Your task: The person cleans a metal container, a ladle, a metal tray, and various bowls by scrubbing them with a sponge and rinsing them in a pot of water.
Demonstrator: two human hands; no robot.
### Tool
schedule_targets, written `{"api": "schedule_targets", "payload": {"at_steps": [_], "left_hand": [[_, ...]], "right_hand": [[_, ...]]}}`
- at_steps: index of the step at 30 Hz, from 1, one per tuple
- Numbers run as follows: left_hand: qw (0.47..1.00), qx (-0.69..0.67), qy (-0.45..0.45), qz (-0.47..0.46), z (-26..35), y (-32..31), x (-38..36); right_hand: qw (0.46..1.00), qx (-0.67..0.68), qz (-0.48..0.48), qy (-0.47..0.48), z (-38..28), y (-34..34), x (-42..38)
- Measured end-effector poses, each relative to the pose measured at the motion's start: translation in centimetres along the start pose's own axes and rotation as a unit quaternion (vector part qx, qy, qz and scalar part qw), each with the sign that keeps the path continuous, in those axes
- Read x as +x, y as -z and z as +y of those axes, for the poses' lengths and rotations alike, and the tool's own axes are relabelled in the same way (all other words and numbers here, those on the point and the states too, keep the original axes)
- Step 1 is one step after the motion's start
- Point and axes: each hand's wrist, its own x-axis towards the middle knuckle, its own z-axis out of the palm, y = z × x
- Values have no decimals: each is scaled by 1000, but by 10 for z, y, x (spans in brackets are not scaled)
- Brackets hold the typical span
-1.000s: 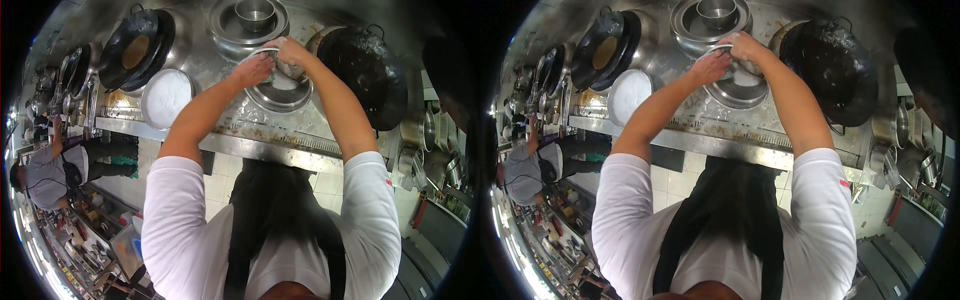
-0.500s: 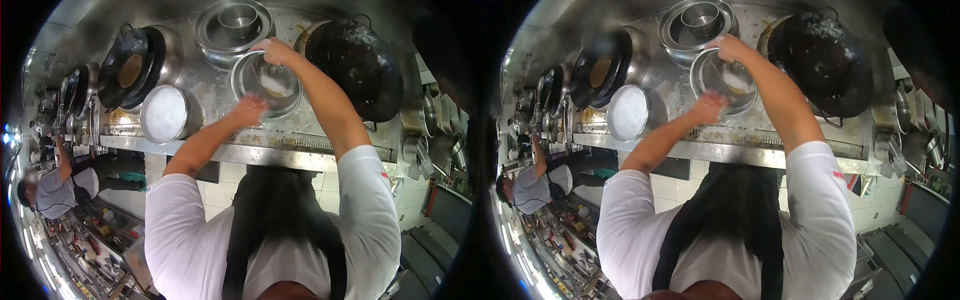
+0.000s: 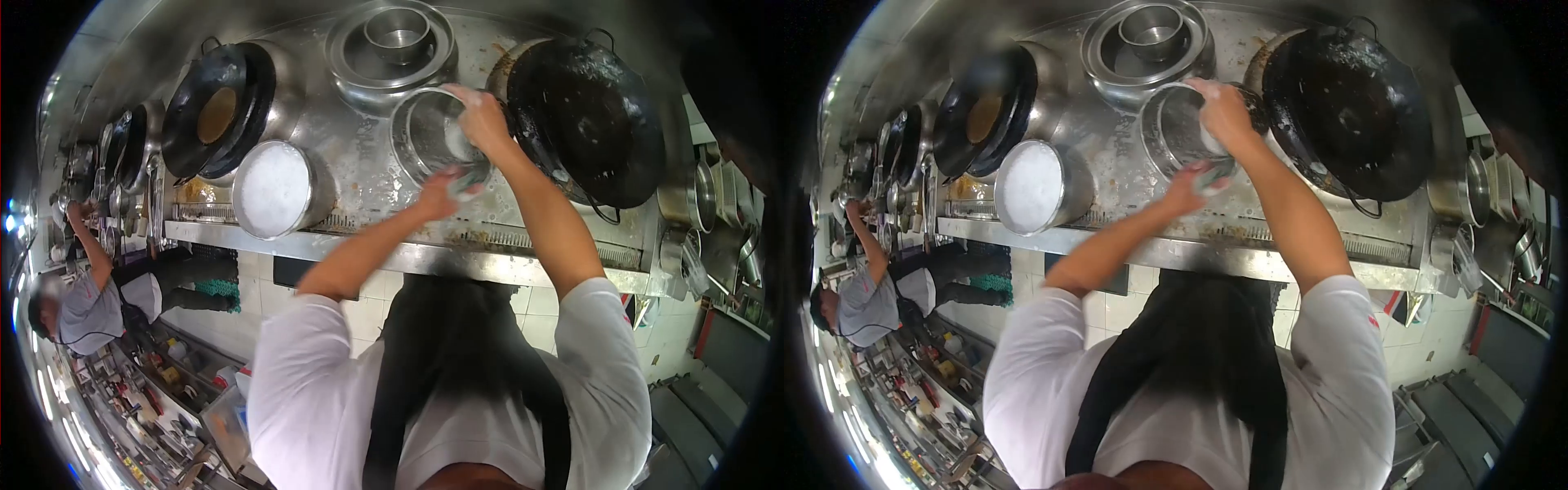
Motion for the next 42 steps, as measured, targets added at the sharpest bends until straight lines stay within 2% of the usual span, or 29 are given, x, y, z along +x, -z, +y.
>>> {"api": "schedule_targets", "payload": {"at_steps": [1, 2, 4, 6, 7, 10, 11, 12, 13, 14, 17, 19, 20, 21, 23, 26, 27, 28, 29, 31, 33, 34, 35, 36, 37, 38, 39, 40, 42], "left_hand": [[979, 124, -58, -152, -39, 20, -2], [929, 241, -94, -265, -30, 85, 8], [783, 506, -272, -240, -90, 117, 40], [721, 546, -392, -172, -120, 128, 77], [683, 560, -448, -139, -125, 133, 82], [783, 572, -205, -134, -97, 91, 36], [871, 466, -79, -133, -86, 61, 17], [929, 344, 50, -124, -73, 27, 7], [973, 127, 180, -69, -54, -8, 11], [948, -102, 301, -16, -40, -34, 12], [960, -147, 237, 18, -23, -29, 14], [963, -177, 197, 52, -16, -21, 14], [993, 63, 82, -53, -37, 3, 9], [941, 299, -38, -156, -71, 38, 7], [789, 539, -206, -211, -91, 107, 43], [741, 571, -347, -69, -118, 123, 73], [762, 580, -266, -113, -114, 110, 68], [834, 509, -115, -179, -72, 113, 62], [876, 416, 37, -241, -21, 109, 52], [946, 180, 195, -187, 6, 52, 40], [979, -107, 168, -39, 32, 0, 35], [989, -107, 102, -25, 32, -5, 28], [994, -107, 33, -8, 29, -6, 23], [994, -106, -33, 11, 25, 0, 18], [995, 23, -59, -75, 8, 12, 11], [990, 72, -50, -107, 4, 25, 10], [982, 121, -38, -141, 3, 36, 5], [969, 169, -26, -175, 2, 43, 3], [994, 93, -17, -62, 2, 23, 8]], "right_hand": [[999, -2, -45, 8, -1, -3, 6], [996, -1, -90, 15, -6, -9, 12], [990, -21, -141, 25, -11, -20, 22], [985, -63, -155, 36, -12, -38, 37], [983, -45, -153, 90, -4, -34, 44], [979, -52, -188, 58, -15, -22, 40], [981, -41, -186, 26, -20, -22, 38], [982, -38, -185, 9, -23, -20, 38], [983, -37, -180, -6, -25, -17, 40], [983, -33, -180, -25, -27, -18, 37], [985, -55, -147, 67, -4, -31, 53], [982, -67, -169, 55, 0, -33, 63], [980, -74, -178, 52, 0, -32, 70], [973, -49, -226, 21, -2, -31, 75], [960, -64, -273, 12, -18, -22, 81], [962, -22, -272, -18, -3, -13, 85], [966, 3, -258, -28, 6, -10, 88], [978, -11, -209, -14, 10, -9, 87], [987, -26, -160, -5, 16, -7, 78], [992, -72, -104, 24, 13, -2, 64], [987, -45, -154, 18, 10, -7, 60], [984, -34, -176, 17, 9, -6, 61], [983, -78, -153, 72, 8, -5, 60], [981, -69, -179, 34, 3, 1, 58], [977, -58, -204, -1, -5, 7, 55], [972, -47, -227, -34, -11, 13, 57], [989, -31, -142, 42, 8, 0, 51], [996, 5, -87, 16, 6, 5, 40], [997, 72, 11, -33, 0, 11, 2]]}}
